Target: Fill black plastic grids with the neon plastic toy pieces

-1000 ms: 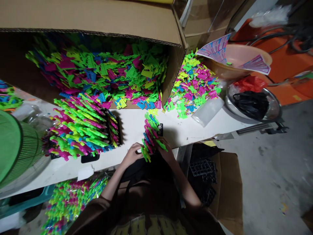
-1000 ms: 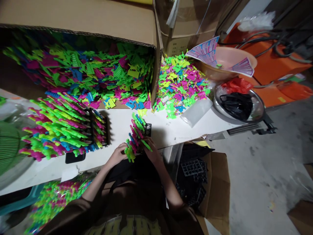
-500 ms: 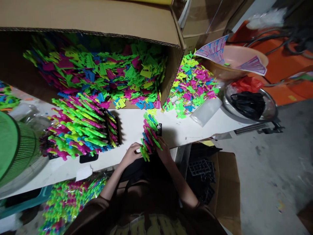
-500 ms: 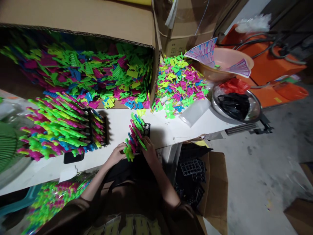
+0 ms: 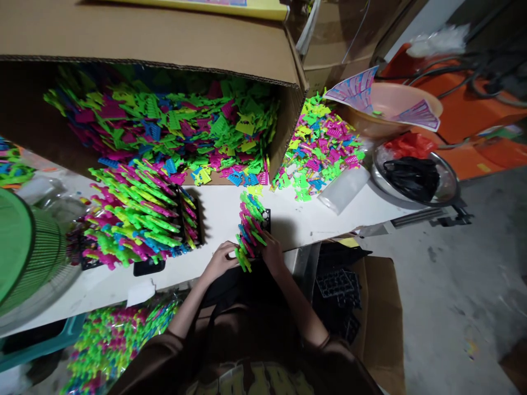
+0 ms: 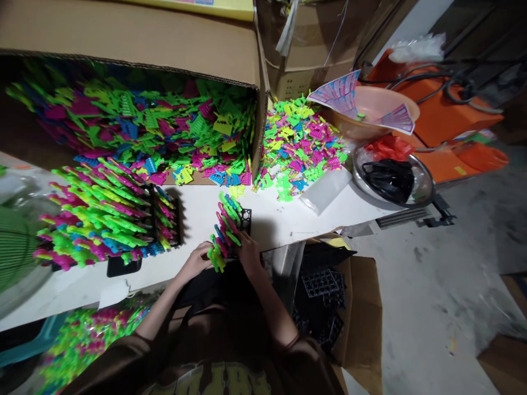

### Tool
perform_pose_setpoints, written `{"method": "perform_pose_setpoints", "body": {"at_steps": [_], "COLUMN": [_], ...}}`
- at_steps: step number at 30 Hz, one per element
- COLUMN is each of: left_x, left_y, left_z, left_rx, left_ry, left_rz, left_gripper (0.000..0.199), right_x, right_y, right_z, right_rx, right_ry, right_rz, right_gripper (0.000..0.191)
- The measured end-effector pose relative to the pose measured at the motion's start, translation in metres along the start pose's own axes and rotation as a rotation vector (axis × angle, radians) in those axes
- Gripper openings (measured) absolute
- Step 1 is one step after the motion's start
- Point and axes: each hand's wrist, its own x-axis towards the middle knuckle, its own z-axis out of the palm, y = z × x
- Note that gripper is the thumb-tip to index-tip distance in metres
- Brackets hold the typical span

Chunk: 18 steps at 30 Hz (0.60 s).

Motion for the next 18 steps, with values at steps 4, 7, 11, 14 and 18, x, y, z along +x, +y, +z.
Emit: {"method": "perform_pose_setpoints", "body": {"at_steps": [4, 7, 11, 14, 18], "left_x": [0.001, 0.001, 0.000, 0.000, 0.000], "left_y": [0.001, 0.002, 0.004, 0.005, 0.006], "left_z": [0.000, 0.000, -0.001, -0.002, -0.003], "left_rx": [-0.001, -0.004, -0.004, -0.006, -0.017], "left_ry": [-0.003, -0.008, -0.015, -0.020, -0.027], "left_rz": [-0.003, -0.008, -0.019, -0.026, -0.031], "left_gripper": [0.011, 0.010, 0.010, 0.010, 0.012], "right_x": [0.000, 0.000, 0.000, 0.000, 0.000], "right_y": [0.001, 0.002, 0.007, 0.011, 0.015], "right_z": [0.002, 0.003, 0.004, 0.005, 0.007], "right_rx": [0.033, 0.060, 0.082, 0.085, 0.106], "right_ry": [0.015, 0.055, 0.077, 0.079, 0.086], "right_rz": [0.020, 0.010, -0.020, -0.039, -0.075], "right_gripper": [0.028, 0.025, 0.027, 0.036, 0.042]}}
